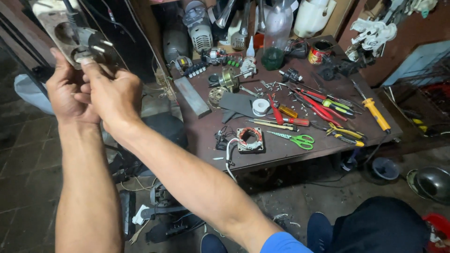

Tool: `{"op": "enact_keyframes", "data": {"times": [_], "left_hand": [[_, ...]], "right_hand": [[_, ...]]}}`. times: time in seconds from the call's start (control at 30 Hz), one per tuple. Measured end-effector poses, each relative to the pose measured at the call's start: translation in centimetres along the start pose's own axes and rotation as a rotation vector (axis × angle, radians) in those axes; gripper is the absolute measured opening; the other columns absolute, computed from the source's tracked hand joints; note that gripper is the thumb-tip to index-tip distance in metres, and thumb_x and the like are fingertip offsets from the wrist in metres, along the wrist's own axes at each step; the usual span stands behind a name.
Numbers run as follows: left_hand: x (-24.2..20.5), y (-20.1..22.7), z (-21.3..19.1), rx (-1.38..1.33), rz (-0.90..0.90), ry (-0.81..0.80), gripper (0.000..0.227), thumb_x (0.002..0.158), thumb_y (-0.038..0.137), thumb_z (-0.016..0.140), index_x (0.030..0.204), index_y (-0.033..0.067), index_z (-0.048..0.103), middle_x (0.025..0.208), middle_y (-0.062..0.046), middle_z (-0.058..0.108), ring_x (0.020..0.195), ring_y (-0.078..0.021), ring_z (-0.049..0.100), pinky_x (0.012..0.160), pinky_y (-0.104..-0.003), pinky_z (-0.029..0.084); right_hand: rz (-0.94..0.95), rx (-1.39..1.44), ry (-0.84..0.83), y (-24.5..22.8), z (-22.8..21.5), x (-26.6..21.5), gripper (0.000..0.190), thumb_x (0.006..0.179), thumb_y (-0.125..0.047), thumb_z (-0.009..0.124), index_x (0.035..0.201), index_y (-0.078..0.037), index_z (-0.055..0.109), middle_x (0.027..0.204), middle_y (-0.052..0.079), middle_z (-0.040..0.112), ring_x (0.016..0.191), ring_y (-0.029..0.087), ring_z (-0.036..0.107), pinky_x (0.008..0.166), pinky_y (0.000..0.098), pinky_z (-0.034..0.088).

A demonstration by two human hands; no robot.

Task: The person works on a small electrical component, using a lighter to heat wires and a screwdriver to adjust connections. They also use a multimeter to test the component. A dog is briefly visible in the background.

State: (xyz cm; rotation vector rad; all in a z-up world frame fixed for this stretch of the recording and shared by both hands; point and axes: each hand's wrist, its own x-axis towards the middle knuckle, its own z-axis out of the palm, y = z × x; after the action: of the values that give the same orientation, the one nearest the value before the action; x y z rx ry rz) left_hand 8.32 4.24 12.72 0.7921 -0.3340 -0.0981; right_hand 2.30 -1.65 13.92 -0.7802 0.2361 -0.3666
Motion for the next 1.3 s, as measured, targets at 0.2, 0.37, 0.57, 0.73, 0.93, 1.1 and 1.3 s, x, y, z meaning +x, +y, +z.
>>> {"op": "enact_keyframes", "data": {"times": [0.2, 0.37, 0.57, 0.73, 0.93, 1.1, 1.3], "left_hand": [[1.5, -0.3, -2.0, -0.071, 0.027, -0.035, 0.032, 0.089, 0.032, 0.073, 0.108, 0.0063, 0.067, 0.078, 0.005, 0.056, 0.052, 0.004, 0.04, 0.038, -0.005, 0.031], [1.3, -0.8, -1.3, -0.025, 0.075, 0.059, 0.035, 0.084, 0.036, 0.073, 0.102, 0.0061, 0.068, 0.084, 0.0, 0.065, 0.066, -0.0043, 0.055, 0.06, -0.015, 0.042], [2.0, -1.1, -1.6, -0.011, 0.045, 0.011, 0.044, 0.08, 0.043, 0.069, 0.106, 0.0068, 0.07, 0.101, -0.008, 0.071, 0.085, -0.0216, 0.065, 0.078, -0.033, 0.048], [2.3, -1.1, -1.4, 0.014, -0.046, 0.141, 0.051, 0.066, 0.048, 0.076, 0.102, 0.0128, 0.069, 0.101, -0.003, 0.068, 0.087, -0.0166, 0.066, 0.07, -0.027, 0.042], [8.6, -3.5, -11.4, -0.149, -0.129, 0.111, 0.027, 0.085, 0.032, 0.063, 0.107, 0.0181, 0.071, 0.131, -0.001, 0.075, 0.126, -0.0208, 0.072, 0.101, -0.036, 0.047], [5.4, -2.3, -5.2, -0.151, -0.136, 0.199, 0.028, 0.087, 0.031, 0.071, 0.105, 0.0103, 0.071, 0.114, -0.01, 0.075, 0.103, -0.0305, 0.075, 0.082, -0.04, 0.056], [3.1, -2.2, -0.8, -0.079, -0.121, 0.271, 0.045, 0.066, 0.037, 0.079, 0.1, 0.0081, 0.072, 0.11, -0.01, 0.074, 0.108, -0.0304, 0.08, 0.076, -0.039, 0.055]], "right_hand": [[-0.003, -0.11, 0.03, -1.0, 0.6, -0.6, 0.025, 0.094, -0.023, 0.071, 0.081, -0.002, 0.07, 0.065, 0.01, 0.067, 0.053, 0.015, 0.065, 0.051, 0.0246, 0.054], [0.002, -0.194, -0.009, -2.9, 0.0, -1.2, 0.028, 0.095, -0.028, 0.064, 0.088, -0.001, 0.07, 0.073, 0.011, 0.07, 0.062, 0.018, 0.067, 0.06, 0.0309, 0.058], [-0.331, -0.793, -0.463, -3.6, -8.9, -3.9, 0.033, 0.085, -0.032, 0.057, 0.106, -0.009, 0.068, 0.109, 0.014, 0.076, 0.102, 0.029, 0.073, 0.086, 0.0406, 0.054], [-0.532, -1.221, -0.757, -14.5, -20.8, -3.3, 0.031, 0.089, -0.032, 0.063, 0.112, -0.012, 0.072, 0.111, 0.008, 0.075, 0.105, 0.022, 0.068, 0.095, 0.0376, 0.051], [-0.276, -2.013, 0.141, -25.3, -35.5, 3.3, 0.026, 0.091, -0.022, 0.069, 0.115, -0.013, 0.074, 0.114, 0.014, 0.072, 0.106, 0.038, 0.066, 0.087, 0.0526, 0.05], [-0.132, -1.842, 0.048, -20.9, -41.4, 4.7, 0.03, 0.087, -0.038, 0.075, 0.099, -0.01, 0.08, 0.1, 0.009, 0.077, 0.088, 0.025, 0.073, 0.077, 0.0408, 0.051], [0.178, -2.038, 0.017, -16.6, -36.2, 5.1, 0.045, 0.089, -0.049, 0.077, 0.07, -0.009, 0.066, 0.071, 0.008, 0.069, 0.069, 0.024, 0.066, 0.073, 0.0436, 0.054]]}}
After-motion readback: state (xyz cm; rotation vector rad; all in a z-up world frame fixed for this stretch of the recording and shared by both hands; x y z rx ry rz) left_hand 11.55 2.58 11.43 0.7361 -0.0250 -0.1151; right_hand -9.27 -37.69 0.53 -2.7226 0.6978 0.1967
